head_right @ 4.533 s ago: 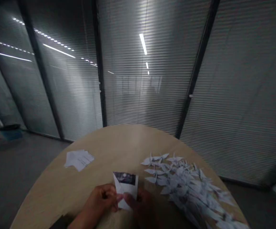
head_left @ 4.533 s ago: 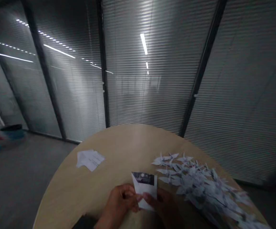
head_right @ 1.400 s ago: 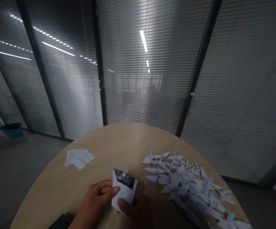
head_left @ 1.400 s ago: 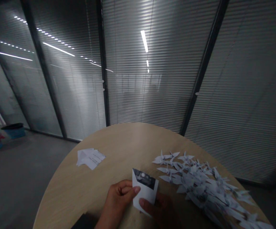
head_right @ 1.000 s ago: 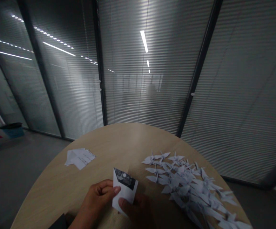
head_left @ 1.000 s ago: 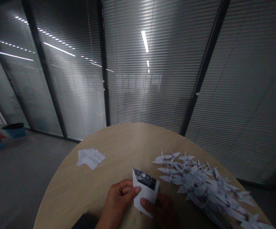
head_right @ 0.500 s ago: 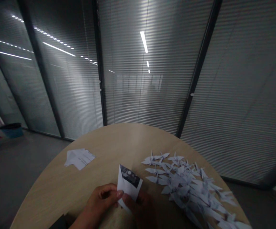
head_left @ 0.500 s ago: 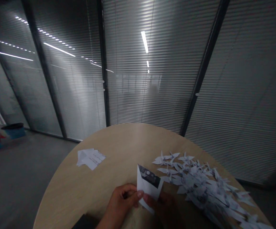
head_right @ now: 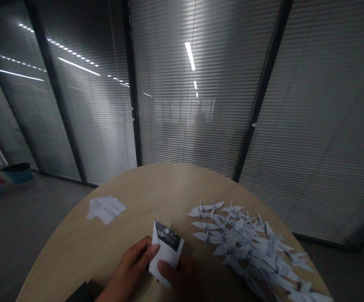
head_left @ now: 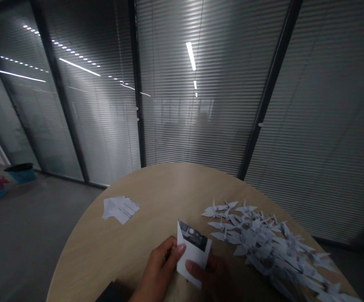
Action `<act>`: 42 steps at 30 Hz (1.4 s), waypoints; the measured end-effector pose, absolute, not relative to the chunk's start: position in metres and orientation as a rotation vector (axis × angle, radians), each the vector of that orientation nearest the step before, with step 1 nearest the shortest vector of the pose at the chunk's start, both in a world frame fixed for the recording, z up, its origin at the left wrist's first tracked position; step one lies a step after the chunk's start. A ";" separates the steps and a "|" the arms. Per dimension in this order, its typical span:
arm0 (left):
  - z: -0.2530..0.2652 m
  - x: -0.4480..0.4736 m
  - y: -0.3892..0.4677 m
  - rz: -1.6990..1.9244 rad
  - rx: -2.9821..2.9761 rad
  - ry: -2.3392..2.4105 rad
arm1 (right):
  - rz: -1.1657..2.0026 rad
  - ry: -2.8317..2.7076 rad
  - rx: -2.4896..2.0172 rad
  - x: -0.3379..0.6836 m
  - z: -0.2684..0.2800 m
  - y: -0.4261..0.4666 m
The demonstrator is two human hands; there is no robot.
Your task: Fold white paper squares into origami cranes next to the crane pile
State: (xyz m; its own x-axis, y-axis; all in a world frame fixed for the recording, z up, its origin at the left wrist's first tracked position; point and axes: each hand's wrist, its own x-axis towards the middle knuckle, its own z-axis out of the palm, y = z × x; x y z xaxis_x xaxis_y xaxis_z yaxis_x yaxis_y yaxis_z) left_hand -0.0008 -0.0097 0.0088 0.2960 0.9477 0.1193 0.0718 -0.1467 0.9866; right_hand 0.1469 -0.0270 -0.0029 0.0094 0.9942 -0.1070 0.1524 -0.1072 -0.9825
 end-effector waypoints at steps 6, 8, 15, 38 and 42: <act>0.012 0.001 -0.017 1.155 1.485 1.101 | 1.313 -1.293 -1.324 0.145 -0.016 -0.025; 0.014 0.002 -0.020 1.181 1.465 1.101 | 1.326 -1.310 -1.294 0.146 -0.013 -0.026; 0.015 0.001 -0.017 1.177 1.386 1.041 | 1.376 -1.359 -1.258 0.147 -0.011 -0.028; 0.016 0.001 -0.012 1.217 1.002 0.932 | 1.505 -1.249 -1.207 0.141 -0.029 -0.026; 0.019 0.000 -0.014 1.249 0.929 0.913 | 1.501 -1.254 -1.169 0.139 -0.032 -0.027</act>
